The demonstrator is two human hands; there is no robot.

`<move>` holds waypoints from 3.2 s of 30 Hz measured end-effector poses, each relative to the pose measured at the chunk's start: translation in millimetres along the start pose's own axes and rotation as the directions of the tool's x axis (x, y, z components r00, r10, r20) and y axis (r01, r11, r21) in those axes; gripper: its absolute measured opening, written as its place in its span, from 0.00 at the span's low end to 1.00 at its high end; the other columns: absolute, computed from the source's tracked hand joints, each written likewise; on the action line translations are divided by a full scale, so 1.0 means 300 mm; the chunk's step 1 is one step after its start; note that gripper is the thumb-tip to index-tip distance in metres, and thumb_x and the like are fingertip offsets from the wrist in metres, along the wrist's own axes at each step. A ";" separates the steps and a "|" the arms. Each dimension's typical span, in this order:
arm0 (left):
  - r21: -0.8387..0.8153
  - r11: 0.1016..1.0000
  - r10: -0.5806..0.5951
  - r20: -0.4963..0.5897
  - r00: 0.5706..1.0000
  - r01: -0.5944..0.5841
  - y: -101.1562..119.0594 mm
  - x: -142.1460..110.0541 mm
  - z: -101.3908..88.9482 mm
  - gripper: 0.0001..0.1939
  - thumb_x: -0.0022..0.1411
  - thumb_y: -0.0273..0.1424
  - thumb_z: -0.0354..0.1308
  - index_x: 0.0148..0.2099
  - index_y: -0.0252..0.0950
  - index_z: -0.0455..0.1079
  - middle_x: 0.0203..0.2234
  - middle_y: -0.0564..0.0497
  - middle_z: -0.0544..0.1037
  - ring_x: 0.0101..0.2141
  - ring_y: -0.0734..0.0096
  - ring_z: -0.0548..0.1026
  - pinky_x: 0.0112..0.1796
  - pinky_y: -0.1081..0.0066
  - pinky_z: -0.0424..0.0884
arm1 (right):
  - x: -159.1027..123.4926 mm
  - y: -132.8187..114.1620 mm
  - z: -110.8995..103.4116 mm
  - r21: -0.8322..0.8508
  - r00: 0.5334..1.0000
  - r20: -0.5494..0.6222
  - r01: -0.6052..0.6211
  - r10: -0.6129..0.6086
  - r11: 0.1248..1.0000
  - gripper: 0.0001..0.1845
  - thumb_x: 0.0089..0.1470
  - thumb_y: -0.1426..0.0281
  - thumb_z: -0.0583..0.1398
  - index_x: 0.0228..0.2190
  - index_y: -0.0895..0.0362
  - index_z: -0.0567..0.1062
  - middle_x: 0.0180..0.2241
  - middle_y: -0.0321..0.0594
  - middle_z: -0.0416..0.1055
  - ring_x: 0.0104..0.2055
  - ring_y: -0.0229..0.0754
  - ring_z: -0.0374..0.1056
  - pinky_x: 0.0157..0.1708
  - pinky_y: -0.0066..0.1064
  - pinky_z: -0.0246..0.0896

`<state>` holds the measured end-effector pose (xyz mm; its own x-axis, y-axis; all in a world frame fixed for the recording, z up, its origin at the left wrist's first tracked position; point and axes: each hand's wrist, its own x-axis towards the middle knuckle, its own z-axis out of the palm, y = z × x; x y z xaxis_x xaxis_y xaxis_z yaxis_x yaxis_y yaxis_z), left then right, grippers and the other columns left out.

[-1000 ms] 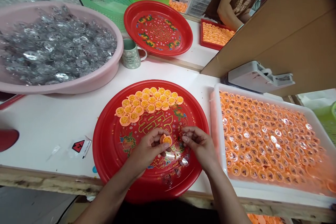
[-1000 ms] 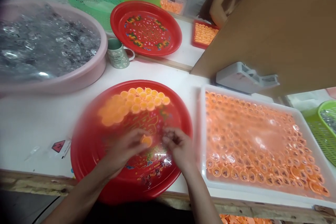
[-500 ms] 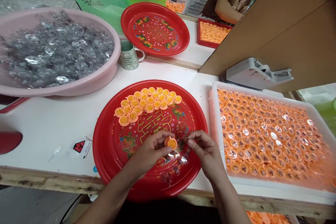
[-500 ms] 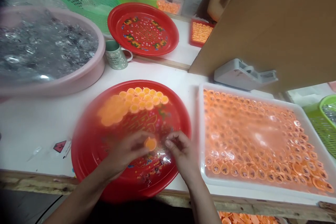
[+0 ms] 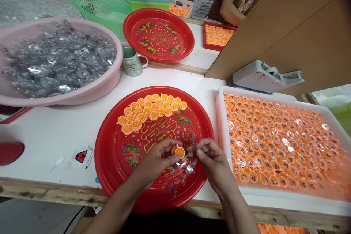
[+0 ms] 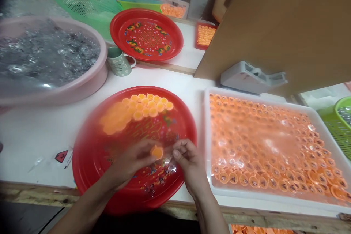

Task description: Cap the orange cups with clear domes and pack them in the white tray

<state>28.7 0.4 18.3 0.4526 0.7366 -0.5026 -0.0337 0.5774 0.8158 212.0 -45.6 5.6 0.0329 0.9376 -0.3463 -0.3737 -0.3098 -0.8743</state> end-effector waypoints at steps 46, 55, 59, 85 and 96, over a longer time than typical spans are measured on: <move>0.268 0.959 0.064 0.112 0.992 -0.092 -0.002 -0.009 0.051 0.19 0.59 0.29 0.58 0.53 0.37 0.73 0.46 0.45 0.79 0.48 0.57 0.74 0.50 0.61 0.68 | -0.016 0.039 0.010 -0.444 0.995 -0.053 0.049 -0.081 0.895 0.07 0.50 0.68 0.66 0.30 0.54 0.74 0.27 0.35 0.71 0.29 0.39 0.68 0.29 0.29 0.65; 0.461 0.840 0.277 0.091 0.957 -0.287 -0.002 -0.033 0.072 0.16 0.59 0.25 0.59 0.50 0.42 0.75 0.44 0.52 0.80 0.44 0.64 0.76 0.46 0.70 0.71 | -0.065 0.019 0.026 -0.561 0.944 -0.028 0.257 -0.328 0.787 0.04 0.53 0.73 0.64 0.28 0.53 0.74 0.26 0.34 0.70 0.28 0.37 0.67 0.29 0.27 0.64; 0.529 0.735 0.402 0.164 0.901 -0.425 0.002 -0.043 0.072 0.14 0.63 0.28 0.57 0.50 0.42 0.74 0.44 0.50 0.80 0.44 0.65 0.77 0.48 0.69 0.71 | -0.076 0.004 0.038 -0.546 0.922 -0.040 0.302 -0.384 0.782 0.04 0.52 0.74 0.65 0.28 0.53 0.75 0.26 0.35 0.71 0.29 0.38 0.68 0.29 0.27 0.65; 0.648 0.494 0.571 0.261 0.778 -0.580 -0.045 -0.033 0.074 0.21 0.63 0.17 0.49 0.56 0.39 0.65 0.46 0.50 0.78 0.47 0.71 0.75 0.50 0.71 0.71 | -0.086 0.028 0.032 -0.730 0.790 0.118 0.479 -0.602 0.486 0.09 0.55 0.81 0.60 0.27 0.56 0.73 0.26 0.37 0.71 0.29 0.38 0.69 0.29 0.27 0.64; 0.598 0.554 0.591 0.208 0.780 -0.579 -0.052 -0.023 0.062 0.18 0.62 0.18 0.49 0.51 0.38 0.68 0.42 0.51 0.78 0.44 0.73 0.76 0.47 0.74 0.71 | -0.085 0.057 0.026 -0.673 0.846 -0.006 0.391 -0.533 0.628 0.12 0.53 0.76 0.65 0.39 0.54 0.72 0.33 0.36 0.70 0.32 0.38 0.69 0.32 0.28 0.68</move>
<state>42.7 -20.2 14.4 0.5181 0.8421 0.1497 0.2515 -0.3173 0.9144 197.5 -73.5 2.1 0.2328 0.9573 0.1712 0.4026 0.0653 -0.9131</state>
